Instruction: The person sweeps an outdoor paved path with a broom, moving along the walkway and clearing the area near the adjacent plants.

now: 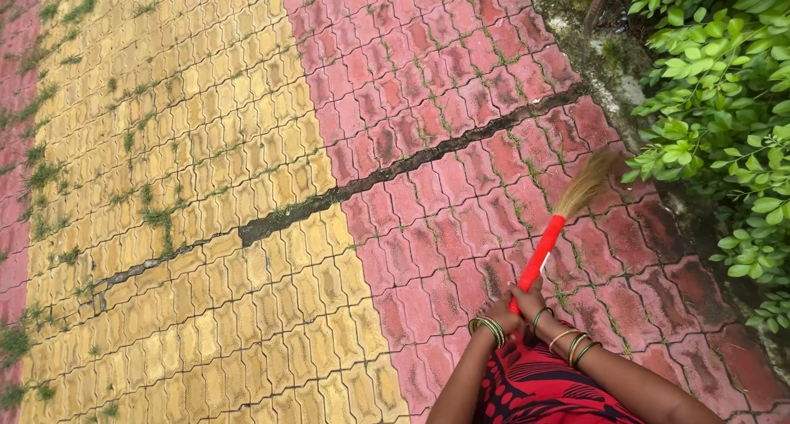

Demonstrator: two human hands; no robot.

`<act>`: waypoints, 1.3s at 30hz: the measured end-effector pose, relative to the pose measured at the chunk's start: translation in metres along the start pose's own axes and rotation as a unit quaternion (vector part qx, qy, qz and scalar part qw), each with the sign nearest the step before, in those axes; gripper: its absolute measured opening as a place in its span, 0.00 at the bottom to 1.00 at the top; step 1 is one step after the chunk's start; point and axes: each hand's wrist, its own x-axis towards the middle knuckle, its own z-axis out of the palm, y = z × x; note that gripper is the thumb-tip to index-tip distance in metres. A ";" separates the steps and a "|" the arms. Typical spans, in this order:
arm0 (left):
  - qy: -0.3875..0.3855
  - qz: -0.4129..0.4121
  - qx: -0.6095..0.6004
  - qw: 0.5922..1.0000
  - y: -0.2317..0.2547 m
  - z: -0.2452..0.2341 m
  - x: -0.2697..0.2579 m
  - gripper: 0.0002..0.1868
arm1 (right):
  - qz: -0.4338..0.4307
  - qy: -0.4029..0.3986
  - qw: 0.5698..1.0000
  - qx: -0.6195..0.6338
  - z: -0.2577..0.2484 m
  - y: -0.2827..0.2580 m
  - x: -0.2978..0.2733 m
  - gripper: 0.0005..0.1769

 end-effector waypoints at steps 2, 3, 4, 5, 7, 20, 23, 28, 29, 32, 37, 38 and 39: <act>0.087 0.013 -0.117 0.989 -0.008 -0.002 -0.009 0.53 | -0.032 -0.047 0.996 -0.066 0.016 -0.005 0.006 0.41; 0.088 0.012 -0.115 0.989 -0.015 -0.005 -0.015 0.53 | -0.069 -0.094 0.985 -0.130 0.025 -0.010 0.011 0.44; 0.109 0.016 -0.204 0.973 -0.022 -0.004 -0.021 0.56 | -0.069 -0.092 0.985 -0.129 0.037 -0.016 0.013 0.44; 0.129 0.019 -0.291 0.948 -0.027 -0.006 -0.025 0.59 | -0.206 -0.147 0.959 -0.127 0.053 -0.022 0.012 0.49; 0.158 0.015 -0.354 0.922 -0.029 -0.014 -0.027 0.58 | -0.253 -0.247 0.917 -0.185 0.072 -0.030 0.011 0.54; 0.009 -0.102 -0.230 0.968 0.045 -0.148 0.083 0.50 | -0.029 -0.183 0.974 -0.134 0.107 -0.170 0.087 0.41; -0.040 -0.081 -0.078 0.993 0.105 -0.157 0.128 0.53 | 0.105 -0.064 0.992 -0.001 0.075 -0.180 0.131 0.38; -0.016 -0.013 0.123 0.992 0.194 -0.179 0.177 0.50 | 0.023 0.087 0.989 0.115 0.048 -0.210 0.206 0.37; 0.003 -0.002 0.159 0.987 0.204 -0.186 0.181 0.52 | 0.023 0.085 0.989 0.115 0.050 -0.215 0.215 0.37; 0.038 -0.034 0.119 0.992 0.210 -0.220 0.176 0.53 | 0.043 0.024 0.993 0.108 0.075 -0.232 0.229 0.37; 0.124 -0.043 -0.047 0.990 0.174 -0.251 0.140 0.60 | -0.084 -0.117 0.990 0.005 0.135 -0.263 0.229 0.43; 0.158 -0.029 -0.121 0.980 0.167 -0.251 0.134 0.62 | -0.089 -0.158 0.983 -0.039 0.143 -0.267 0.227 0.42; 0.191 -0.014 -0.194 0.962 0.162 -0.254 0.132 0.64 | -0.096 -0.209 0.968 -0.099 0.152 -0.271 0.227 0.41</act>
